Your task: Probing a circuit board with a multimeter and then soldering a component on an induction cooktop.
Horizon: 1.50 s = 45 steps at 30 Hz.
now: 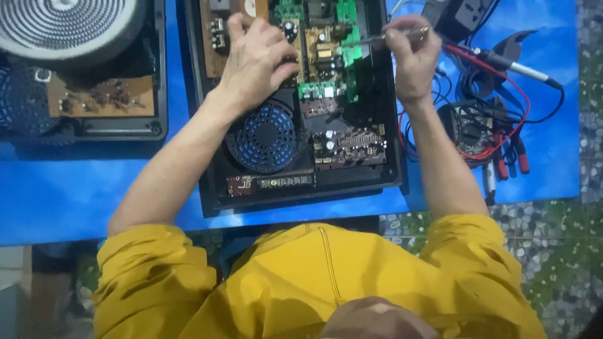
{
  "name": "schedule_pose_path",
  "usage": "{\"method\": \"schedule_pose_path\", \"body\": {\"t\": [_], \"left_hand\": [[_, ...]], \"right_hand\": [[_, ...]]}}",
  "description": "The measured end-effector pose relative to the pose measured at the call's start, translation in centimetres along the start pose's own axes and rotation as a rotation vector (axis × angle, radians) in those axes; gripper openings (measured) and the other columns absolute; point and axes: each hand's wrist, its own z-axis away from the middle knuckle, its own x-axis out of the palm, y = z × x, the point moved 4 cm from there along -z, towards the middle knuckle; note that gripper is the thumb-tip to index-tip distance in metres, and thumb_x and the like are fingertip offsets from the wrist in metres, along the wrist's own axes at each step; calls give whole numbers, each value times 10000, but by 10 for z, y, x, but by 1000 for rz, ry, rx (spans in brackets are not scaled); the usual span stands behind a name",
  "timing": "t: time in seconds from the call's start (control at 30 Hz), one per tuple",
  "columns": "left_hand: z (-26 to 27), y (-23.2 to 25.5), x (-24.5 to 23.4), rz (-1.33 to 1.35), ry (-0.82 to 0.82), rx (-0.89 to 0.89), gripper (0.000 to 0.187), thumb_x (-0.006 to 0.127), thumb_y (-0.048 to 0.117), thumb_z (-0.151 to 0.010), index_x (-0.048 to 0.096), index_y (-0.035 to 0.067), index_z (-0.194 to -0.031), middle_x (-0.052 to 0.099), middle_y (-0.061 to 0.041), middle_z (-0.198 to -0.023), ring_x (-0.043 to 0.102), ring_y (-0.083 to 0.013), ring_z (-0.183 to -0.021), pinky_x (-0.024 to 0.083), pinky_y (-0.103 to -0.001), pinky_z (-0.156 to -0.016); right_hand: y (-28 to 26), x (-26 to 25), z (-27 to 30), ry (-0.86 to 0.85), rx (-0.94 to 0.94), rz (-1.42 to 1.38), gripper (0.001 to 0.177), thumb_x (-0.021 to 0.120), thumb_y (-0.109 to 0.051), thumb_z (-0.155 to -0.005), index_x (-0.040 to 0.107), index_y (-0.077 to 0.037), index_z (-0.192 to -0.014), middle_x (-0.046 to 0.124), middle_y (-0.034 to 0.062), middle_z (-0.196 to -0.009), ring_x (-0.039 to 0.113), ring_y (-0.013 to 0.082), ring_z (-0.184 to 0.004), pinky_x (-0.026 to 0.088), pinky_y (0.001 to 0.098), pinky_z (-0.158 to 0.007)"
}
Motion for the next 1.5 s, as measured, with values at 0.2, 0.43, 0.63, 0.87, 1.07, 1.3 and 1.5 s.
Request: {"method": "schedule_pose_path", "body": {"t": [0.2,0.43,0.63,0.87,1.07,1.3,1.5], "left_hand": [[2,1,0,94,34,6,213,903,296,-966,795,117,-1007,733,-22,-937,623,-252,-938,284,-456,-940],[-2,3,-5,119,28,0,202,882,272,-962,792,100,-1017,731,-33,-950,620,-259,-901,290,-449,-965],[0,2,-2,130,4,-26,205,893,271,-949,794,106,-1018,726,-23,-937,621,-247,-889,292,-449,-966],[0,2,-2,113,27,-9,188,901,277,-958,794,130,-1007,718,-2,-935,612,-238,-892,290,-443,-960],[0,3,-4,129,20,-16,215,911,283,-947,794,118,-1020,732,-16,-956,613,-244,-896,294,-446,-952],[1,2,-2,116,24,-9,189,898,266,-962,785,125,-1018,701,-10,-939,607,-244,-889,289,-451,-956],[1,2,-1,119,1,-29,209,898,291,-951,795,129,-1034,723,-15,-957,619,-236,-898,286,-448,-970]], "right_hand": [[4,9,7,-11,121,-5,105,593,-116,-1081,605,-15,-1054,611,110,-928,658,237,-819,589,347,-771],[-2,11,5,-52,98,32,198,581,-231,-1099,613,-36,-1099,650,117,-943,676,226,-846,573,341,-783],[-13,15,5,-57,134,19,152,594,-159,-1058,633,-14,-1083,653,126,-945,676,235,-835,571,339,-766],[-12,16,6,-107,92,144,114,624,-133,-1039,644,-24,-1066,652,108,-1009,622,221,-925,531,353,-830],[-7,13,10,8,185,-50,142,587,-170,-1051,612,-35,-1018,626,88,-881,656,208,-780,571,328,-736],[-2,16,10,-77,179,28,153,591,-194,-1066,616,-46,-1036,643,81,-857,657,202,-778,553,345,-747],[1,17,10,-120,195,13,200,607,-240,-1073,618,-41,-1053,649,82,-890,676,199,-790,573,312,-738]]}}
